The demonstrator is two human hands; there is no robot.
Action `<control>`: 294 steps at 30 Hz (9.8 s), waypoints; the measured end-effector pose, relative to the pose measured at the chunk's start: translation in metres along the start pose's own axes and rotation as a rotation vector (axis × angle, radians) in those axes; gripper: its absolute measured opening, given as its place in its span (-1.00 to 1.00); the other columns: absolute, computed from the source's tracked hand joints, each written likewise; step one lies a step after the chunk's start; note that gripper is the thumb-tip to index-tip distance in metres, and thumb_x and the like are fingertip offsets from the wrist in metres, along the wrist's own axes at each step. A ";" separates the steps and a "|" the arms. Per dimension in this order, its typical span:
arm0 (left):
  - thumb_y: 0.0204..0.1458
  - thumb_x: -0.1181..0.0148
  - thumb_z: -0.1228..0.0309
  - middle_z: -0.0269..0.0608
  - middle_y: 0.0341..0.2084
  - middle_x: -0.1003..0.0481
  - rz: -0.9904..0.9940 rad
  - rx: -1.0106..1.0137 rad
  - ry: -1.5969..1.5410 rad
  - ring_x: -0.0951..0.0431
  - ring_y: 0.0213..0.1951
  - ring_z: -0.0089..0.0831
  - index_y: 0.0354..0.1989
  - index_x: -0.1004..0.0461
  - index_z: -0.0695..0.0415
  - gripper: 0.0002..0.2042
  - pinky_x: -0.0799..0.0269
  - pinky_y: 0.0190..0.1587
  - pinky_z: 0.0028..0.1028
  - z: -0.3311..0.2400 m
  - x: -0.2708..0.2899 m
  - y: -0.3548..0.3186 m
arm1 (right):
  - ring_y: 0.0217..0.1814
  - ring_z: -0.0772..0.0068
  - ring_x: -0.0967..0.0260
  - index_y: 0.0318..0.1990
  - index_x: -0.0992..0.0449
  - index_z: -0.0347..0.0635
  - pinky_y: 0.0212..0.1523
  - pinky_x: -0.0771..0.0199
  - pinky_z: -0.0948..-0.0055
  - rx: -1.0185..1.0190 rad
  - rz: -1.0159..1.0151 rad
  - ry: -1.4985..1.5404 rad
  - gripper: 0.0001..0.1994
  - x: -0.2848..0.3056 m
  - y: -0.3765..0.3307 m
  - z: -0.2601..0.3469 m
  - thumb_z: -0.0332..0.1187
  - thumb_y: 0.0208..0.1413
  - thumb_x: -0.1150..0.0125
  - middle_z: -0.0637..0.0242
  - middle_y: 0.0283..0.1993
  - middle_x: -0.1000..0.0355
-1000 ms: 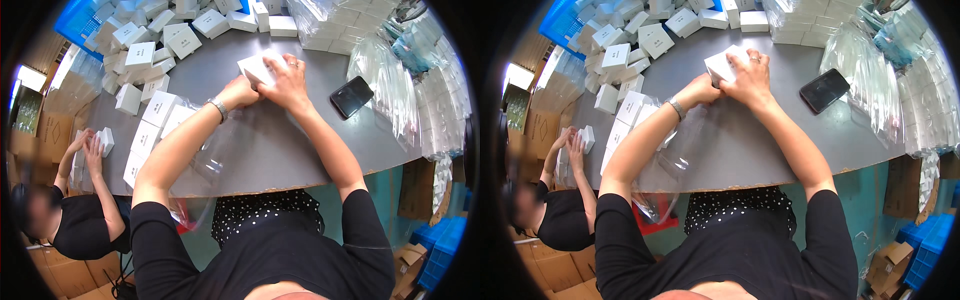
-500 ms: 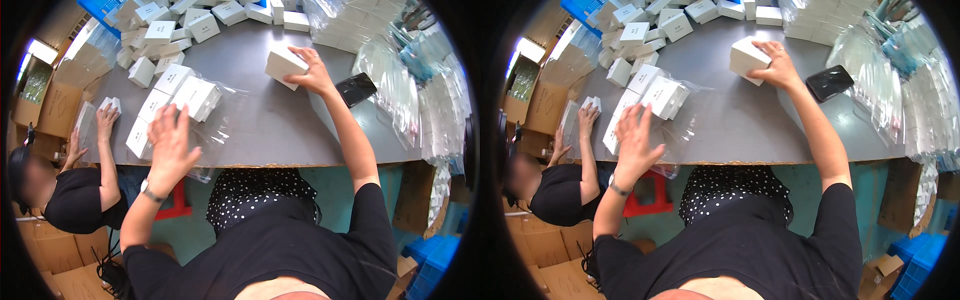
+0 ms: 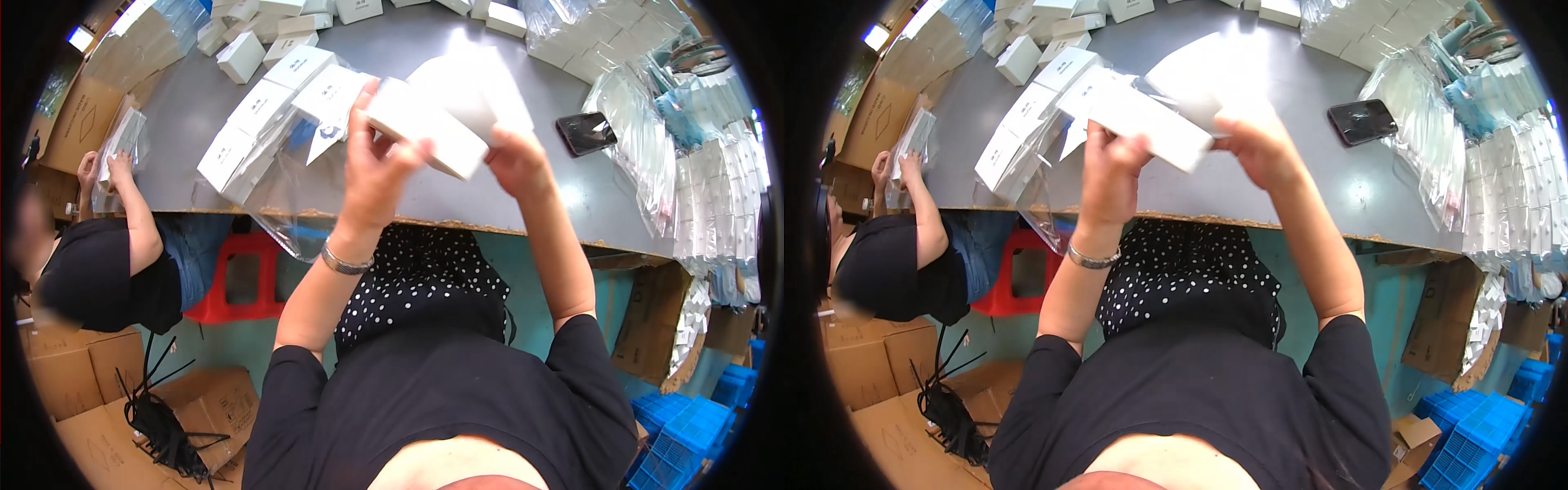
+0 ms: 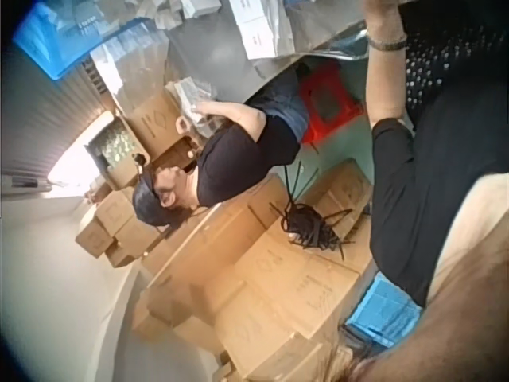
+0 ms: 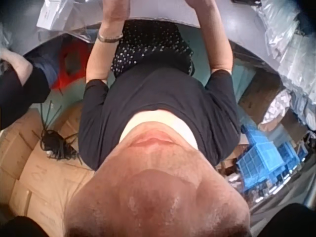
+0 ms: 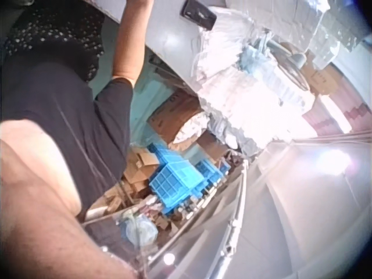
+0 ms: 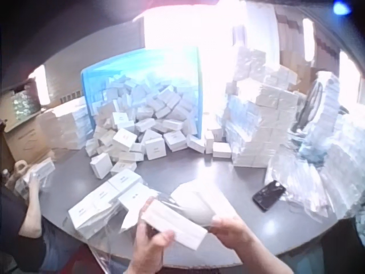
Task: Packaging small white boxes into plastic bags and organizing them into batches.
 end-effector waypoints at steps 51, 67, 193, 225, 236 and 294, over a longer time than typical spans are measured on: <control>-0.01 -0.20 -0.11 -0.19 -0.09 -0.46 -0.233 0.347 -0.671 -0.50 -0.01 -0.24 0.03 -0.35 0.05 -0.43 -0.52 -0.05 -0.16 0.067 -0.012 -0.042 | -0.34 0.31 -0.54 -0.07 -0.60 -0.02 -0.36 -0.58 0.41 0.735 -0.095 -1.263 -0.69 -0.020 -0.048 -0.022 -0.31 -0.02 -0.39 0.34 -0.23 -0.55; 0.03 -0.26 0.09 -0.27 -0.10 -0.47 -0.298 0.158 -0.528 -0.48 0.00 -0.37 -0.01 -0.40 0.07 -0.56 -0.48 0.04 -0.20 0.055 -0.023 -0.030 | -0.42 0.30 -0.57 -0.21 -0.58 -0.18 -0.38 -0.58 0.49 0.879 -0.292 -1.375 -0.73 -0.027 -0.048 -0.026 -0.57 -0.15 -0.36 0.26 -0.31 -0.59; 0.07 -0.15 -0.18 -0.01 0.10 -0.33 0.062 1.081 -0.732 -0.42 0.12 -0.07 0.26 -0.21 0.07 -0.27 -0.47 0.09 0.06 0.036 -0.047 -0.076 | 0.44 0.47 -0.01 0.32 -0.32 0.19 0.30 -0.12 0.05 0.491 0.605 -2.261 -0.43 -0.027 -0.118 0.077 -0.25 0.09 -0.16 0.47 0.39 -0.15; -0.09 -0.38 0.24 -0.12 -0.01 -0.33 -0.038 0.478 -0.733 -0.46 0.07 -0.26 0.24 -0.05 0.07 -0.24 -0.44 0.15 -0.17 0.053 -0.007 -0.064 | 0.30 -0.01 -0.21 0.29 -0.27 -0.08 0.31 -0.20 0.09 0.198 -0.117 -1.701 -0.14 0.088 -0.030 0.001 -0.03 -0.23 -0.49 -0.04 0.26 -0.23; -0.28 -0.60 0.11 -0.03 0.17 -0.14 0.079 0.029 -0.071 -0.27 0.14 -0.30 0.33 0.08 0.20 0.09 -0.29 0.20 -0.26 0.037 -0.010 -0.071 | 0.30 0.09 -0.19 0.18 -0.37 -0.20 0.31 -0.15 0.11 0.260 0.168 -0.684 -0.12 -0.001 -0.063 -0.001 -0.15 -0.46 -0.54 0.03 0.24 -0.20; -0.36 -0.53 0.10 0.14 0.18 -0.27 1.023 -0.497 1.494 -0.29 0.22 0.04 0.28 -0.21 0.11 -0.06 -0.24 0.26 -0.26 0.175 -0.049 0.426 | 0.27 -0.11 -0.30 0.00 -0.37 -0.15 0.12 -0.37 0.09 0.423 0.047 -1.832 -0.45 0.150 0.145 0.015 -0.37 -0.29 -0.31 0.03 0.06 -0.41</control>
Point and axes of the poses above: each hand's wrist, its own y-axis towards the middle knuckle, its own x-axis out of the back of the hand, z = x × y, the point moved 3 cm from there along y, towards the middle knuckle
